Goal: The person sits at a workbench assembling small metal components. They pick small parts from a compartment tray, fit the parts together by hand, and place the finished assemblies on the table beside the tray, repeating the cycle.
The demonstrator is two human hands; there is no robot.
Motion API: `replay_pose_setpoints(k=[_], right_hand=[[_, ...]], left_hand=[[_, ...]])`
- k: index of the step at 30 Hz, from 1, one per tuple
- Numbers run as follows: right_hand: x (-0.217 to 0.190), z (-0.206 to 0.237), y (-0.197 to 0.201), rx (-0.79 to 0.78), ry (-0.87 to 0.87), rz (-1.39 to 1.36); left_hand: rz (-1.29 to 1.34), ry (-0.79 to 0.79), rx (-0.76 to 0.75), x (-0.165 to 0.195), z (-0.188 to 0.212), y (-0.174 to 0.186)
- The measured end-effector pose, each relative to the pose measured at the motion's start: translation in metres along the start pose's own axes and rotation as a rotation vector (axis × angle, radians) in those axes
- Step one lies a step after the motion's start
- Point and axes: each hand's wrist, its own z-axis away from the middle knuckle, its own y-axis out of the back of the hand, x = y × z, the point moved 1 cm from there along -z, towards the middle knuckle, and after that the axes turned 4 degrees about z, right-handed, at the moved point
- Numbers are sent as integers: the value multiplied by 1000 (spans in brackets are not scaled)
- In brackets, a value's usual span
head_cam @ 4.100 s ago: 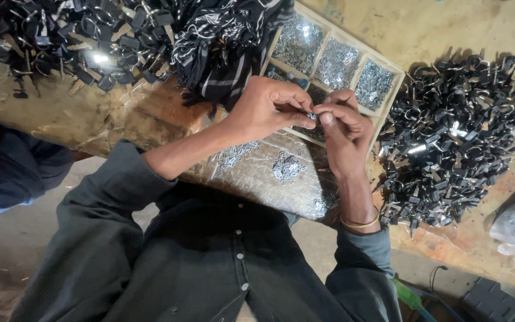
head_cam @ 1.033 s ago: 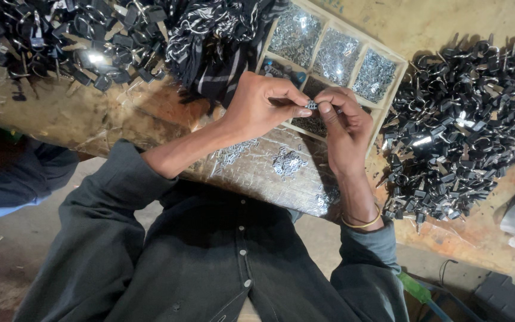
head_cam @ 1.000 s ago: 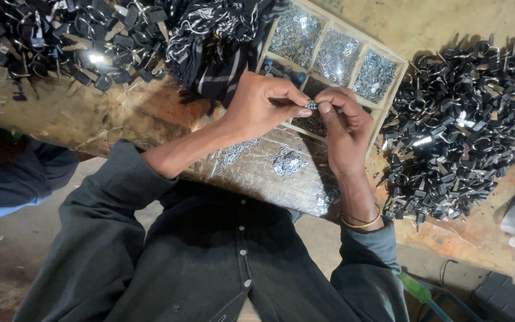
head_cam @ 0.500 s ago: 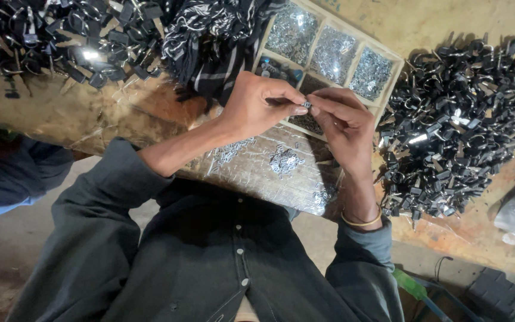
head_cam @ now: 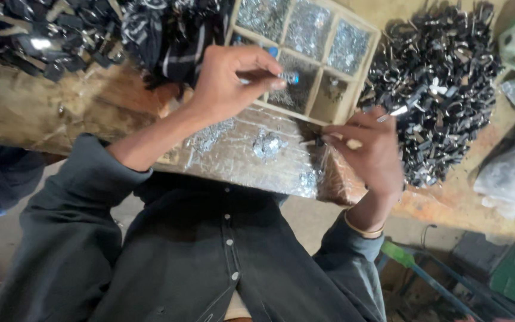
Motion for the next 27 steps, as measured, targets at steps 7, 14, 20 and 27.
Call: replay_pose_setpoints(k=[7, 14, 20, 27], right_hand=[[-39, 67, -51, 68, -138, 109], [-73, 95, -75, 233, -266, -168], [-110, 112, -97, 200, -32, -19], [-113, 127, -115, 173, -14, -177]], left_hand=[[10, 9, 11, 35, 32, 0], [-44, 53, -22, 65, 101, 3], [-7, 275, 112, 66, 171, -16], [92, 407, 184, 43, 221, -38]])
